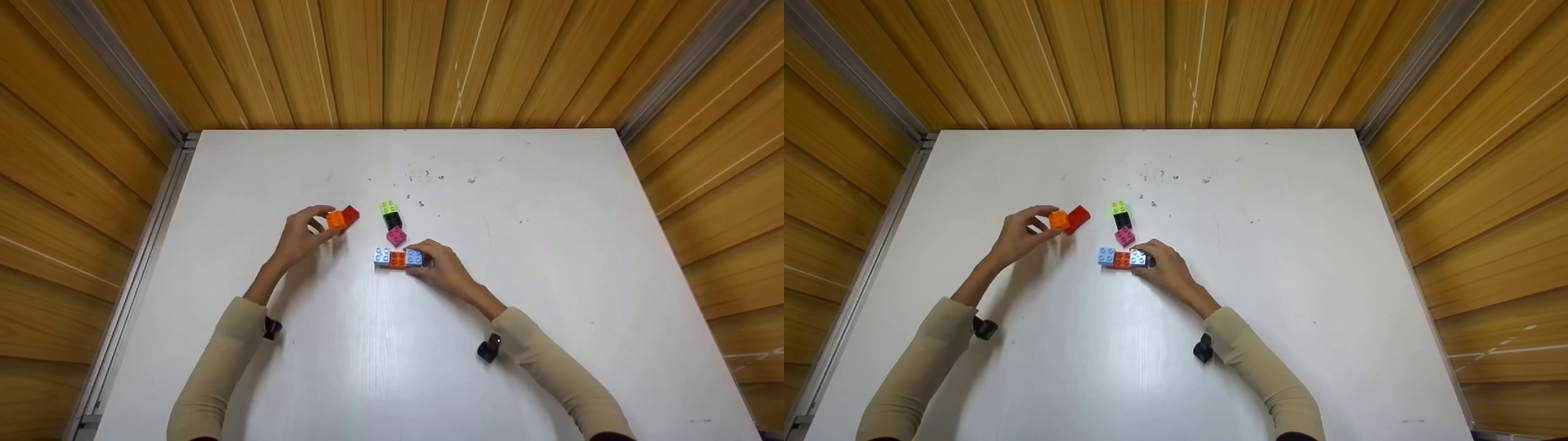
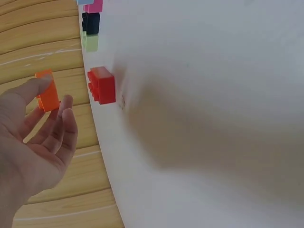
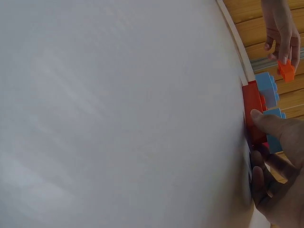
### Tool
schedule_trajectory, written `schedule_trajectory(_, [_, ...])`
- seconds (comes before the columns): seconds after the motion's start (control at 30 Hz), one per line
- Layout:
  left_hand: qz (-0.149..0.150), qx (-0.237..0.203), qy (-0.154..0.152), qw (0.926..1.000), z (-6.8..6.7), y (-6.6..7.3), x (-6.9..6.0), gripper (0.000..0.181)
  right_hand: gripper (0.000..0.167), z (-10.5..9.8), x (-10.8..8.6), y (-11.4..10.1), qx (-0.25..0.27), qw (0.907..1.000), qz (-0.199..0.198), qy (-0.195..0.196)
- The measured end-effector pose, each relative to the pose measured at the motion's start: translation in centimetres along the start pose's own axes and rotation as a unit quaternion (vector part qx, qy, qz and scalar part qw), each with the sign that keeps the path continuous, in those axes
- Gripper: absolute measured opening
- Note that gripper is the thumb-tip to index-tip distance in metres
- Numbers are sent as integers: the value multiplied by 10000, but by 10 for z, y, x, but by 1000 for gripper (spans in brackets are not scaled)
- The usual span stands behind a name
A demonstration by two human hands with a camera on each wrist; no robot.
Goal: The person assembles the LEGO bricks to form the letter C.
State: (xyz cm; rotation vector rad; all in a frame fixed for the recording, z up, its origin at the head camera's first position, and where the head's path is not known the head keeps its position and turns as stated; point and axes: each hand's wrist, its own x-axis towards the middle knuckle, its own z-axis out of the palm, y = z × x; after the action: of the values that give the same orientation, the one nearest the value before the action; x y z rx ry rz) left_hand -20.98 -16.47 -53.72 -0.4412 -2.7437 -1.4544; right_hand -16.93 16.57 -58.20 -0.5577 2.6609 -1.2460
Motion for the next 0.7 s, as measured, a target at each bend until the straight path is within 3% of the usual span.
schedule_trajectory(0.1, [183,-55,-215,9996,10,7,0,42,46,-4,1,-1,34,10000,11,-82])
schedule_trajectory(0.33, [949,-260,-725,9925,32,18,-3,36,54,-14,3,-8,-104,9977,-91,-665])
schedule_trajectory(0.5, [990,-343,-872,9907,46,16,-10,35,53,-16,0,-10,-82,9968,-254,-760])
schedule_trajectory(0.7, [841,-614,-1192,9874,58,13,-16,35,45,-12,-5,-6,48,9973,27,-728])
